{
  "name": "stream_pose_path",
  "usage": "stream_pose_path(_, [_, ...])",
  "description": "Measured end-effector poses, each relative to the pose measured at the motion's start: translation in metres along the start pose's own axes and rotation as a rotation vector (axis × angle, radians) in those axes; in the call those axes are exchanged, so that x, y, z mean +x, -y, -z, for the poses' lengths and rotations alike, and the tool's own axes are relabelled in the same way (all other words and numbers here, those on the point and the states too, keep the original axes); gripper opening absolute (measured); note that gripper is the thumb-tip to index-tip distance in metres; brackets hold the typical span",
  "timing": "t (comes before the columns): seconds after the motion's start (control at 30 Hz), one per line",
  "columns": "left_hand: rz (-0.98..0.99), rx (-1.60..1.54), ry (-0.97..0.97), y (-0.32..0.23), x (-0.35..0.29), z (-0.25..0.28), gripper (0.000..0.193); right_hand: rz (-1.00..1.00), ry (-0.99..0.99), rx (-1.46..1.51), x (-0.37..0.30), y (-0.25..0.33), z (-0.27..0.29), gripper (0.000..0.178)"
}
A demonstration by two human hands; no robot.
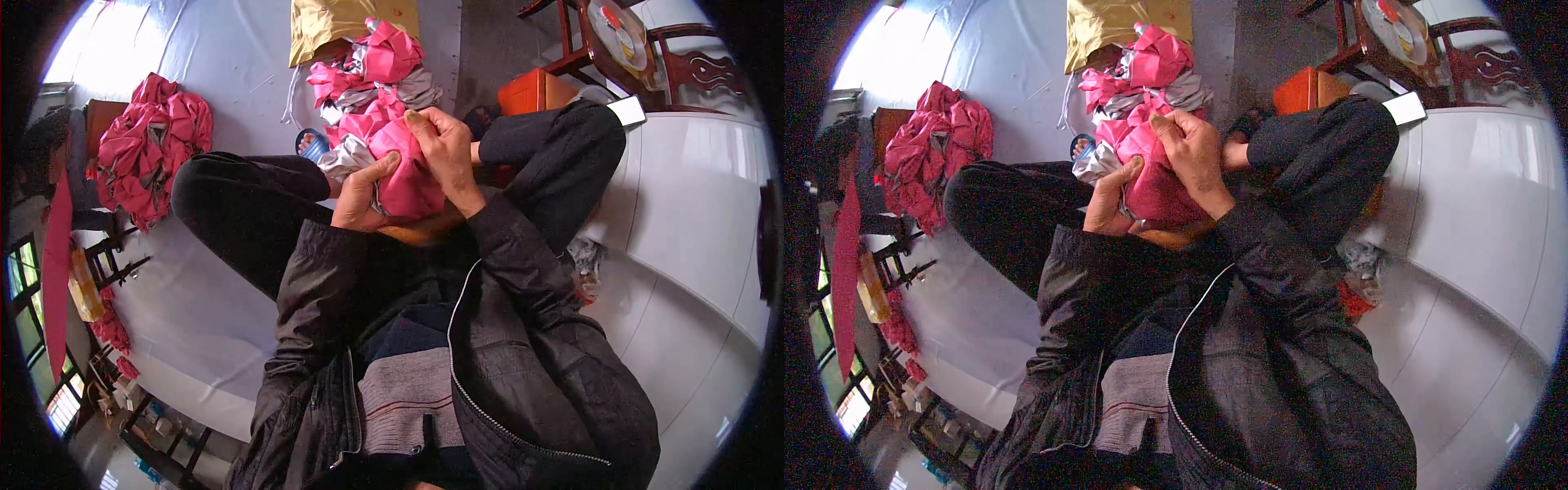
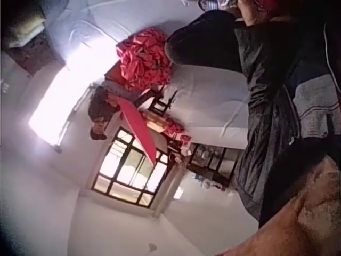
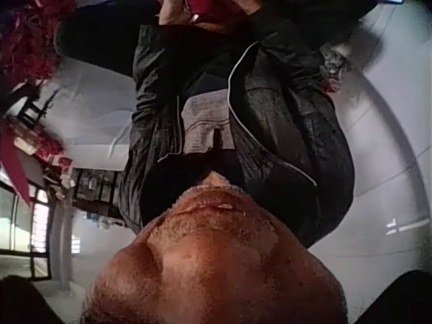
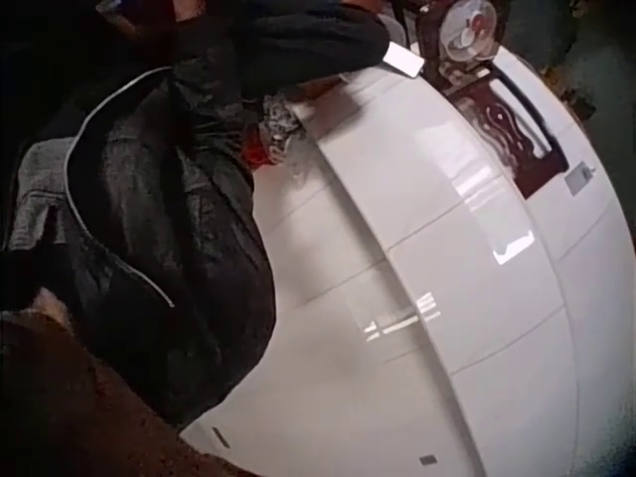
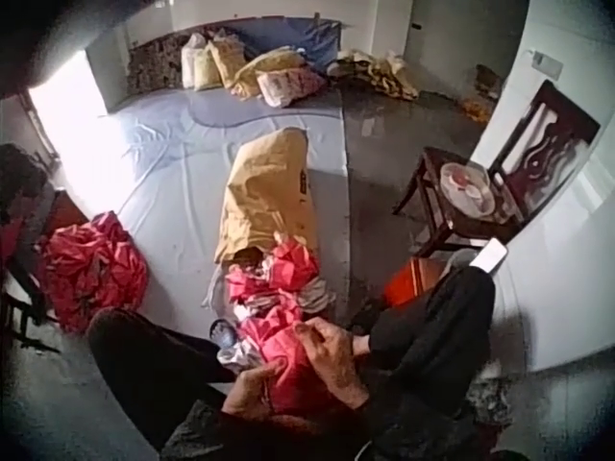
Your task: Wrapping items in pink material and securing them with tape.
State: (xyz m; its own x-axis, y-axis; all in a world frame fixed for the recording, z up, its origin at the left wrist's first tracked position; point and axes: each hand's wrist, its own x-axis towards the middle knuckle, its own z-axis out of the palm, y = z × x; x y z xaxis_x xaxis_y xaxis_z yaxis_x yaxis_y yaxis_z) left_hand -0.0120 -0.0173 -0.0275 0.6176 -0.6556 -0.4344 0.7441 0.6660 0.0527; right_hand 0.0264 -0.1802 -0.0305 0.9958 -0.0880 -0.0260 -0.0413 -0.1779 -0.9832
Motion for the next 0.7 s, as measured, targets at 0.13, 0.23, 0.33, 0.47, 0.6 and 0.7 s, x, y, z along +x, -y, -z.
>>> stream_pose_path(0.13, [-0.117,0.048,-0.121,0.004,0.002,0.006,0.020,0.027,-0.015,0.115,-0.006,0.003,-0.001,0.025])
stream_pose_path(0.23, [-0.087,0.034,-0.041,0.003,-0.004,-0.008,0.020,0.050,0.029,0.096,-0.010,-0.003,-0.002,0.022])
stream_pose_path(0.33, [-0.118,0.055,-0.052,0.002,0.002,-0.002,0.021,0.073,0.009,0.053,-0.008,-0.004,-0.003,0.021])
stream_pose_path(0.47, [-0.149,0.096,-0.074,0.006,-0.001,-0.003,0.022,0.150,-0.048,-0.013,-0.011,0.002,-0.005,0.020])
stream_pose_path(0.6, [-0.138,0.089,-0.092,0.006,-0.001,-0.008,0.023,0.173,-0.065,-0.026,-0.010,0.011,-0.003,0.022])
stream_pose_path(0.7, [-0.122,0.064,-0.107,0.008,0.000,-0.003,0.024,0.170,-0.063,-0.024,-0.010,0.014,-0.003,0.023])
